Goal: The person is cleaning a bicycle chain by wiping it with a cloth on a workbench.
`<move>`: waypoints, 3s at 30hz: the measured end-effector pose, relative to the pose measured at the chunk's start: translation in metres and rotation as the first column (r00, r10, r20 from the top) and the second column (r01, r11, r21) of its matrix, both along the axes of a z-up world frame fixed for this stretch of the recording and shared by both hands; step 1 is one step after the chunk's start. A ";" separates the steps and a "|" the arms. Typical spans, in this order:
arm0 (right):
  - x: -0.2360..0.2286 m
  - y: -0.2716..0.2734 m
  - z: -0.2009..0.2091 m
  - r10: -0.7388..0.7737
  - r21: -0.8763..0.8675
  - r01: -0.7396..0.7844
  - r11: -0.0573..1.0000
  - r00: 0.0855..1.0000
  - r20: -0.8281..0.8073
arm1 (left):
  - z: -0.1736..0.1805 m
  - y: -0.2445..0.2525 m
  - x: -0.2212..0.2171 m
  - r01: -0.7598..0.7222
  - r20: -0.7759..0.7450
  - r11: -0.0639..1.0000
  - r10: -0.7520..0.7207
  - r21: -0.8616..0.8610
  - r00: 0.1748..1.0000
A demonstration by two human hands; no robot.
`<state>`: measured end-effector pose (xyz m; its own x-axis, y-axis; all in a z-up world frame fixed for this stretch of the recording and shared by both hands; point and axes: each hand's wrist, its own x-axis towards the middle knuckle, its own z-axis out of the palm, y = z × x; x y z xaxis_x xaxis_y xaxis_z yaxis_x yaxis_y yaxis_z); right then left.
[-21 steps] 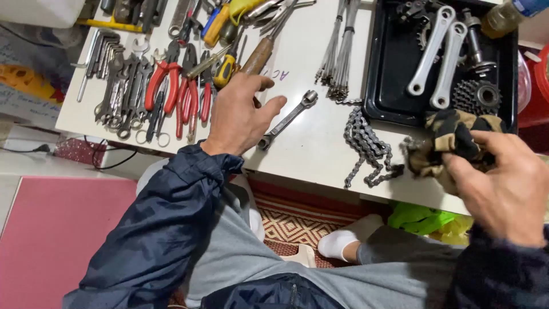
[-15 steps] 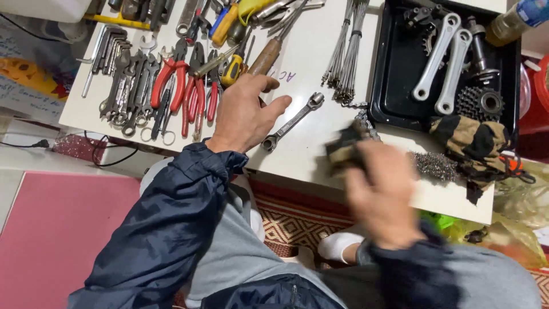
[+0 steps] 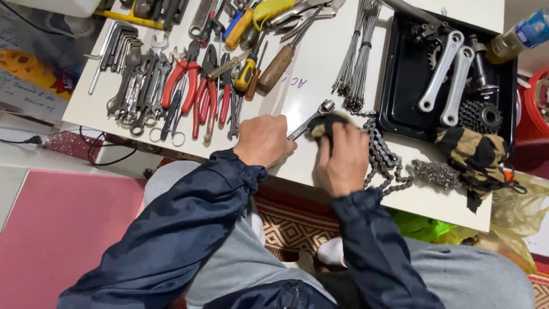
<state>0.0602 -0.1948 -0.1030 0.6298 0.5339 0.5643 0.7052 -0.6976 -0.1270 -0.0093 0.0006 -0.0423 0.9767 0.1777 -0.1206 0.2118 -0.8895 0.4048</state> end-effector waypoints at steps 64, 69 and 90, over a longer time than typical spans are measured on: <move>0.051 -0.182 0.145 0.410 0.500 0.670 0.549 0.305 -0.859 | -0.003 -0.150 0.096 -0.203 -0.185 0.946 0.159 -0.254 0.970; 0.044 -0.179 0.155 0.368 0.451 0.692 0.564 0.278 -0.887 | -0.004 -0.147 0.095 -0.214 -0.212 0.944 0.162 -0.252 0.964; 0.035 -0.180 0.133 0.320 0.472 0.620 0.627 0.348 -0.881 | 0.018 -0.110 0.061 -0.520 -0.339 0.581 0.397 -0.627 0.853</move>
